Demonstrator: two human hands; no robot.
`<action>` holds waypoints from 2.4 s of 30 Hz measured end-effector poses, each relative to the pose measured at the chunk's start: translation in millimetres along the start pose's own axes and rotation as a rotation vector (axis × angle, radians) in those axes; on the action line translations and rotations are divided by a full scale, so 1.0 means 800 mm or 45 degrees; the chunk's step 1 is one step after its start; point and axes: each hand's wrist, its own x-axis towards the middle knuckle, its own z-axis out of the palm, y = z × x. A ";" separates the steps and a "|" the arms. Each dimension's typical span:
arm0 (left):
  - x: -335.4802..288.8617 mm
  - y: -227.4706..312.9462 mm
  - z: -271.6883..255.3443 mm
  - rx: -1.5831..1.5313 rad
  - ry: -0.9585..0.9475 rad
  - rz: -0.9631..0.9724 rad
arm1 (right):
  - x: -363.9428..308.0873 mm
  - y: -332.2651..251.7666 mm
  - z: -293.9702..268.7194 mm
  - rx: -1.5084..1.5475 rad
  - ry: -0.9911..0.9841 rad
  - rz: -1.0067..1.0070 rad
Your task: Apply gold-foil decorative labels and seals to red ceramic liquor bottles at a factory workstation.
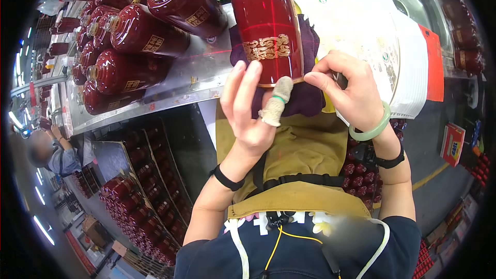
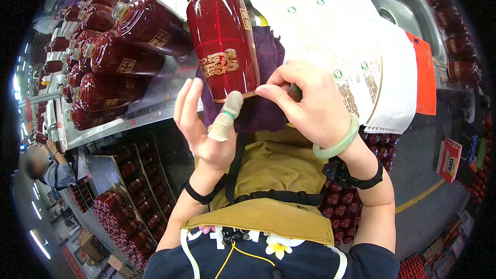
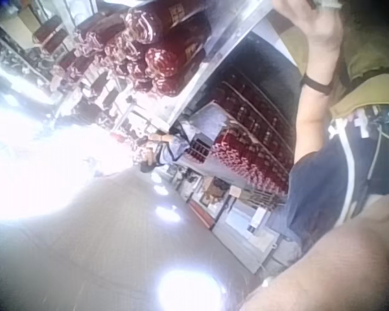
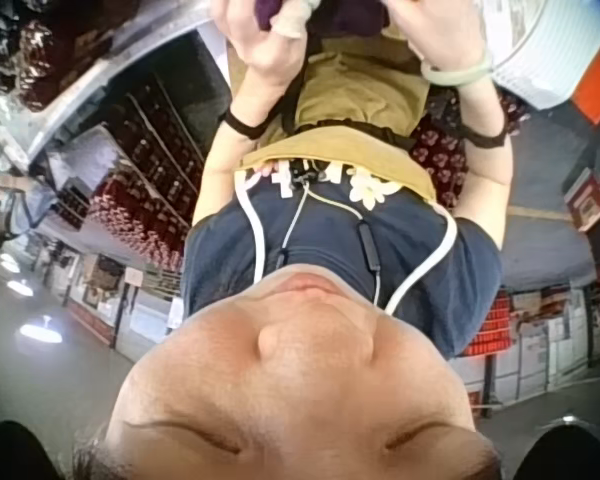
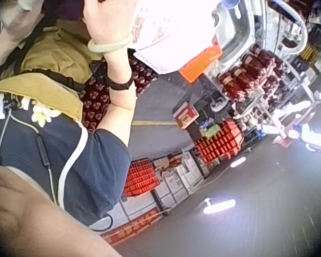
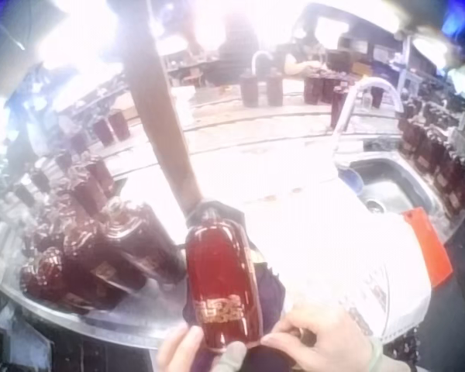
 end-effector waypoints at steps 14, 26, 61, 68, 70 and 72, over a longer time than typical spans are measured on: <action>-0.009 -0.012 -0.005 -0.079 -0.001 -0.098 | 0.000 -0.002 0.000 0.043 0.009 -0.013; -0.003 -0.017 -0.004 -0.194 -0.016 -0.170 | 0.003 -0.005 0.006 0.074 0.028 -0.038; -0.022 -0.004 0.003 -0.171 -0.050 -0.204 | 0.006 0.012 0.026 0.708 -0.102 0.386; -0.020 0.021 0.000 0.053 -0.247 -0.175 | -0.015 0.013 0.026 0.769 0.301 0.281; -0.017 0.030 0.009 0.133 -0.237 -0.237 | -0.018 0.015 0.019 0.715 0.271 0.258; -0.015 0.038 0.015 0.311 -0.248 -0.121 | -0.020 0.017 0.011 0.814 0.272 0.263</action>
